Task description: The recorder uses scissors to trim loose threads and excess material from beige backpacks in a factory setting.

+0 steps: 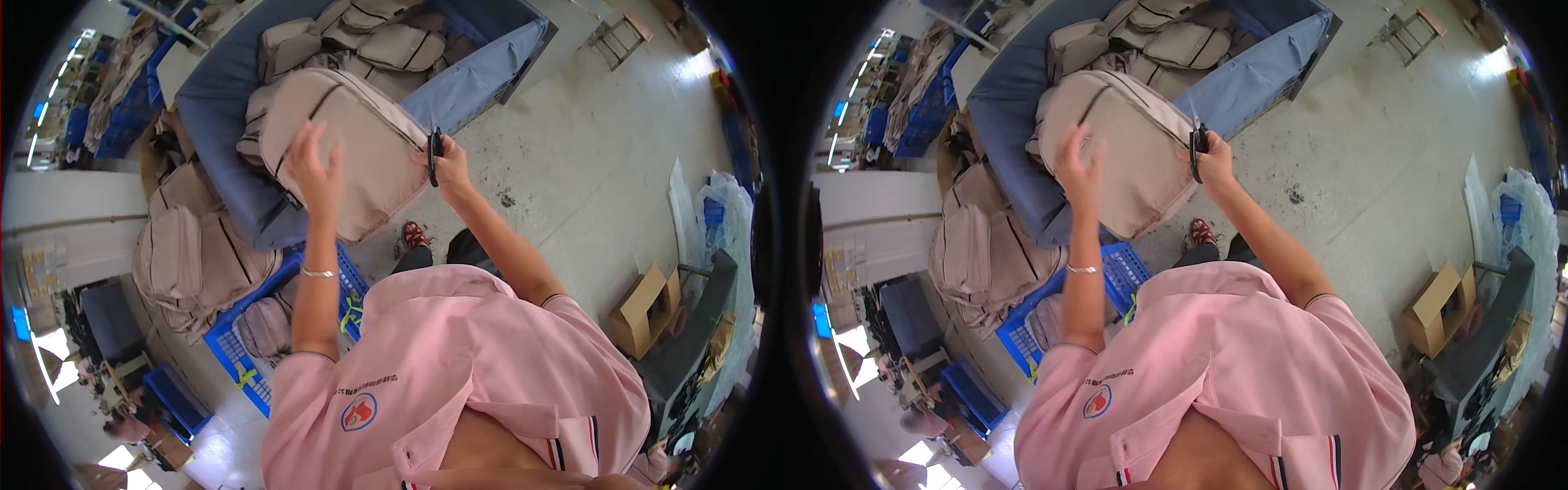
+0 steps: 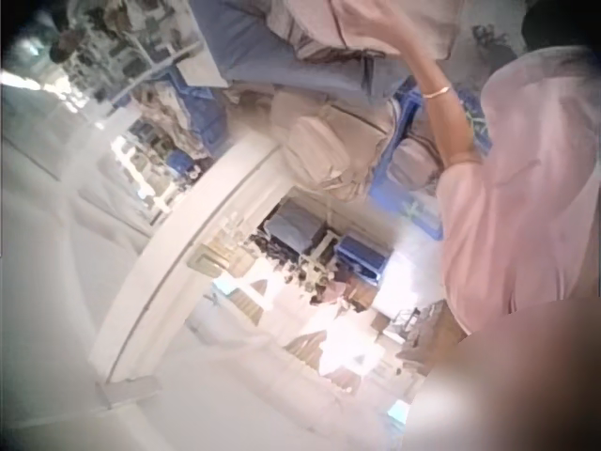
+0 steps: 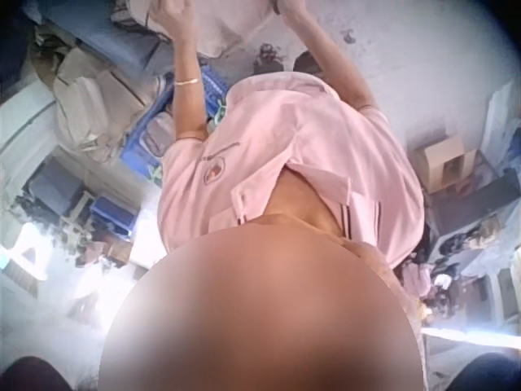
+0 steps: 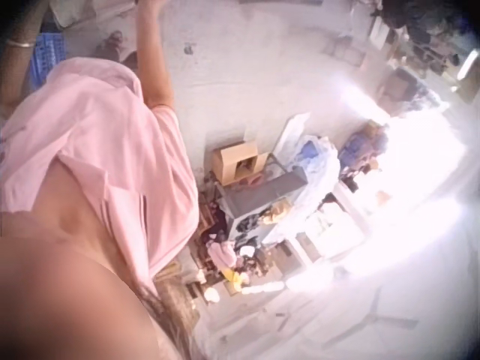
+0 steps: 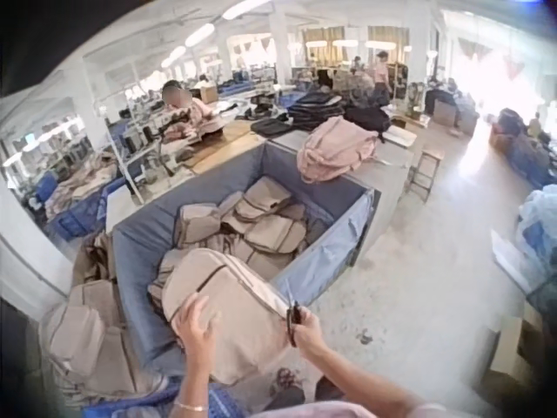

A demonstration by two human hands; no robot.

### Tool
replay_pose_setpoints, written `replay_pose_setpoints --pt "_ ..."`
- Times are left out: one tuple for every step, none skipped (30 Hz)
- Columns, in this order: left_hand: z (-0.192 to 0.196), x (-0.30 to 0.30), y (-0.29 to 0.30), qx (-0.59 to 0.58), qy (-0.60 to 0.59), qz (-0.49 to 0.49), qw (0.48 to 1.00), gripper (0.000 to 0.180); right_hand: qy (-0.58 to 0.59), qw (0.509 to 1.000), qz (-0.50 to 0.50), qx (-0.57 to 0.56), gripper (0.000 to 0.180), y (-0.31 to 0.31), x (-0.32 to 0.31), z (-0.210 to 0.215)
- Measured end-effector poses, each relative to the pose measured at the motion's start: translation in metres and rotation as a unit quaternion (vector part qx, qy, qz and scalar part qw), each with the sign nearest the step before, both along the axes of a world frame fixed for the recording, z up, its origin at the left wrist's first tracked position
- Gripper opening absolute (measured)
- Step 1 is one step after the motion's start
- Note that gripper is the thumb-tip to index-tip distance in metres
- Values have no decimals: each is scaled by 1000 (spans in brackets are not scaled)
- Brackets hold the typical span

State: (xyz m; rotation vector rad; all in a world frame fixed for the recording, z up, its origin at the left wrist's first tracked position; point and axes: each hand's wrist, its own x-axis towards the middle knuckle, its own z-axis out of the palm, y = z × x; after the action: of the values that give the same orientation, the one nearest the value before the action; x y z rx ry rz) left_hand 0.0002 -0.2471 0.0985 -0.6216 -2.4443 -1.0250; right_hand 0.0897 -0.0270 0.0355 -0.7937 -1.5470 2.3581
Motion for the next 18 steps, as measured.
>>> replay_pose_setpoints --pt "-27 6 2 11 -46 15 999 51 -4 1000 -4 -1 33 9 -11 -11" --pt "-50 18 3 21 -92 33 995 53 -12 1000 -5 17 33 21 -21 -22" --pt "-65 26 2 14 -117 62 991 54 -20 999 -7 36 34 33 -28 -29" --pt "-77 35 -3 6 -142 95 985 56 -22 999 12 22 31 38 -31 -27" --pt "-86 44 -4 7 -149 96 984 56 -29 999 13 23 31 48 -32 -25" --pt "-93 54 -8 9 -112 180 977 59 -64 988 66 121 31 55 -33 -23" --pt "-100 61 -9 9 -73 262 962 62 -97 964 119 216 31 62 -35 -19" --pt "-106 66 -9 8 -79 271 959 62 -119 971 142 149 31 66 -36 -10" --pt "-110 73 -10 67 -124 352 925 65 -125 970 147 148 31 72 -35 -14" --pt "-113 81 -11 126 -166 429 879 68 -107 981 139 88 31 79 -35 -20" --pt "-117 89 -14 123 -166 434 877 68 -83 988 131 28 31 87 -41 -24" --pt "-118 94 -20 339 -356 342 801 68 -83 987 133 24 31 93 -49 -23" --pt "-120 97 -23 521 -511 215 648 68 -77 985 154 13 30 101 -56 -21" --pt "-120 101 -11 519 -510 219 650 68 -70 982 177 3 30 107 -63 -20" --pt "-121 112 12 481 -497 237 683 65 -73 981 177 0 30 114 -70 -8" --pt "-120 116 26 440 -483 253 714 62 -57 978 196 -49 30 122 -76 6" --pt "-118 116 30 437 -486 254 713 62 -42 972 212 -98 31 131 -79 17" --pt "-116 114 33 456 -490 234 705 60 -24 962 247 -110 30 145 -79 17"
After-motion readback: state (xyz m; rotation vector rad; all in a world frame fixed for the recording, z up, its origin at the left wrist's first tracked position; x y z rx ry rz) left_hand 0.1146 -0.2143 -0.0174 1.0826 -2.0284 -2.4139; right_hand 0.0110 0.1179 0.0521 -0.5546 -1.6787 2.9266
